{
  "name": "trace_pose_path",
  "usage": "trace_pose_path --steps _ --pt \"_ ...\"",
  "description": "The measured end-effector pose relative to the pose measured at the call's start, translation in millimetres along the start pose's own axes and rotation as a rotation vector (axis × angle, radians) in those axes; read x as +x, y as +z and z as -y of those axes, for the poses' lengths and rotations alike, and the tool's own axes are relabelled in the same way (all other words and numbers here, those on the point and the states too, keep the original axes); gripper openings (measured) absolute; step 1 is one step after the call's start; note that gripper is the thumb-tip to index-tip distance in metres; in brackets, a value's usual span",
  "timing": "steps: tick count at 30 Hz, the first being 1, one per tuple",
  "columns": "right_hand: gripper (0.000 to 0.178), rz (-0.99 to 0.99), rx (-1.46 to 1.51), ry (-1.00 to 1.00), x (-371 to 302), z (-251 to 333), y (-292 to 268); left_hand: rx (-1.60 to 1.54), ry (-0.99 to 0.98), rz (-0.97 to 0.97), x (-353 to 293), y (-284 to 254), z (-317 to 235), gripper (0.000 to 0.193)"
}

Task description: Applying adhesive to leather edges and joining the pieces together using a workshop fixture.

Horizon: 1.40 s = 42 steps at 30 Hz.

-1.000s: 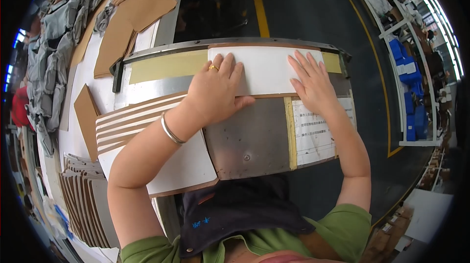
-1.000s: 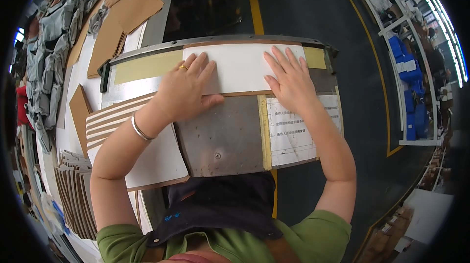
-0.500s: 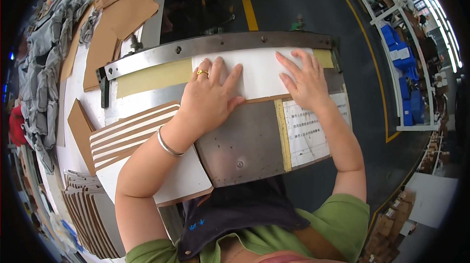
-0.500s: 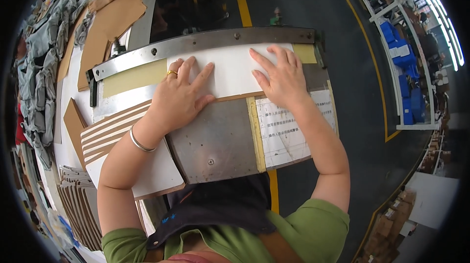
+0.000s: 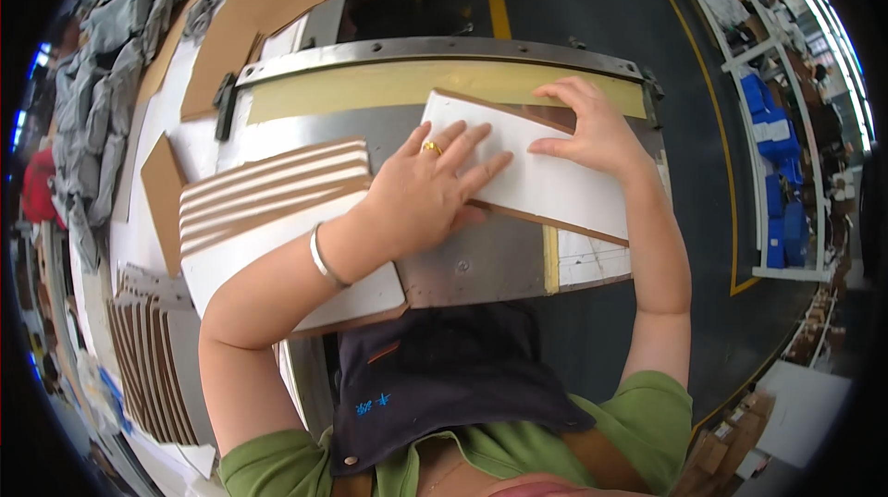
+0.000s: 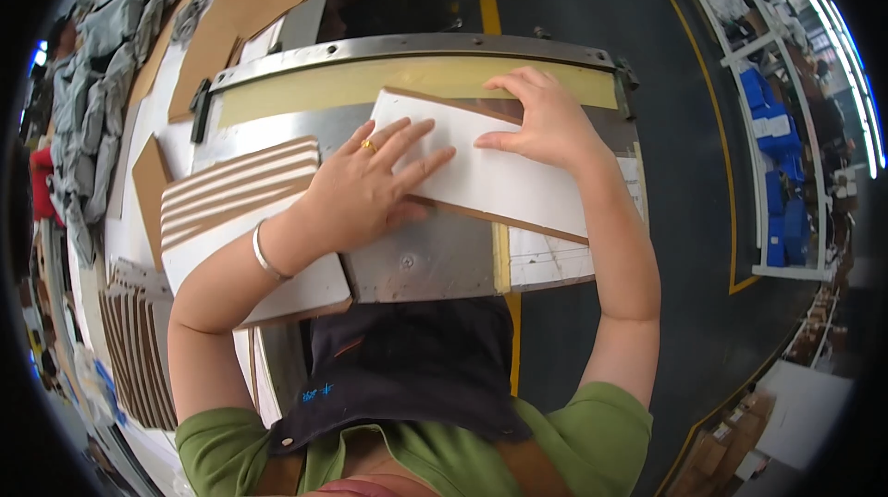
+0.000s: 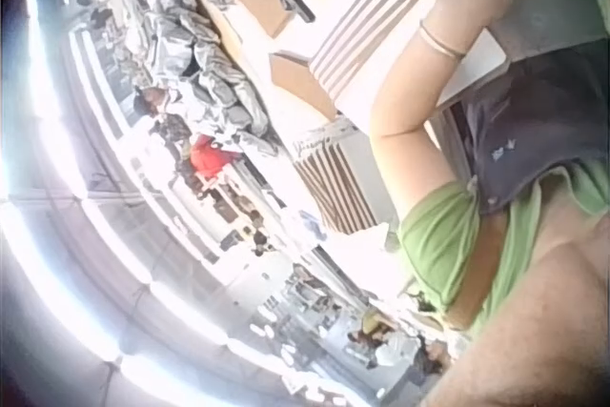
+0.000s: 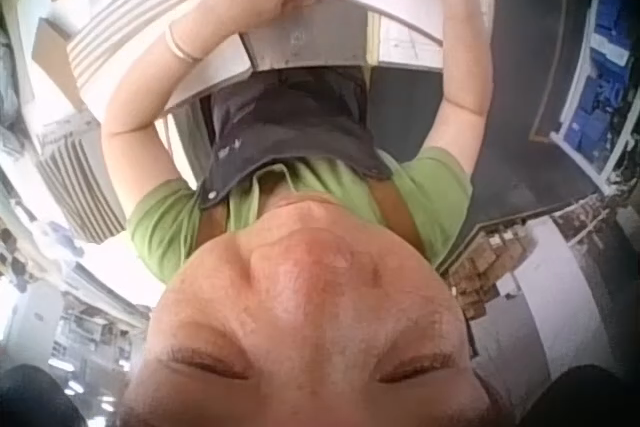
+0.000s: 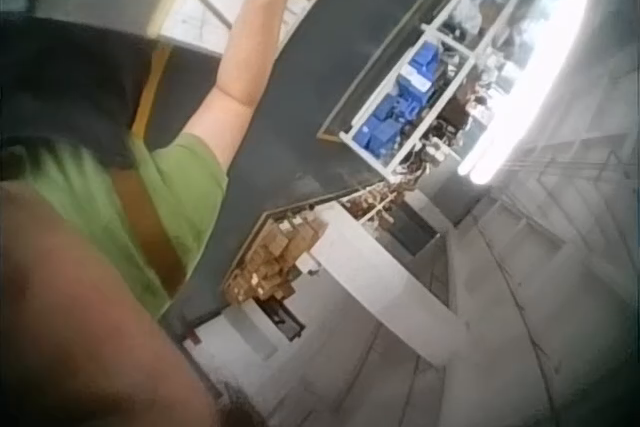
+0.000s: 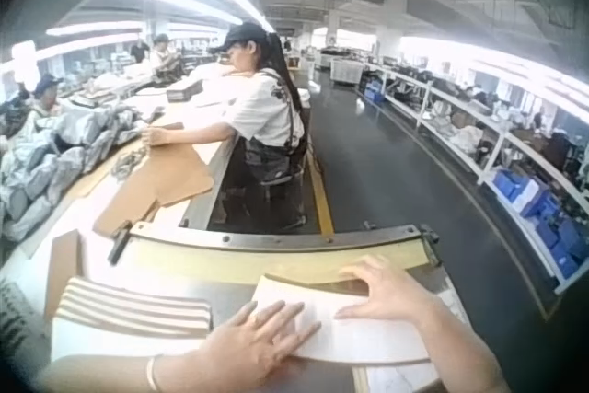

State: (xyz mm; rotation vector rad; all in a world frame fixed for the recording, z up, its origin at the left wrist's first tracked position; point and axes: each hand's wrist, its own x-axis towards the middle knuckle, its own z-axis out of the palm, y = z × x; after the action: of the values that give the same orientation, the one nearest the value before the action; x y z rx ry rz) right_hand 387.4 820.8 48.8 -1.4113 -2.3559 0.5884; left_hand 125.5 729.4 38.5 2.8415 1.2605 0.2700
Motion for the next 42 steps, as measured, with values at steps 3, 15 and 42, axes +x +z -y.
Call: trace_pose_path --steps 3,15,42 --pt "0.065 0.091 -0.104 -0.021 1.4 19.2 -0.2 -0.106 -0.032 0.063 -52.9 -42.0 -25.8 0.085" --pt "0.054 -0.069 0.367 0.208 -49.6 46.2 -53.9 0.048 -0.688 -0.096 -221.9 -23.9 -42.1 0.078" --pt "0.046 0.018 -0.050 -0.708 -5.0 198.2 143.3 -0.671 -1.221 -0.817 -290.8 -16.4 21.2 0.054"
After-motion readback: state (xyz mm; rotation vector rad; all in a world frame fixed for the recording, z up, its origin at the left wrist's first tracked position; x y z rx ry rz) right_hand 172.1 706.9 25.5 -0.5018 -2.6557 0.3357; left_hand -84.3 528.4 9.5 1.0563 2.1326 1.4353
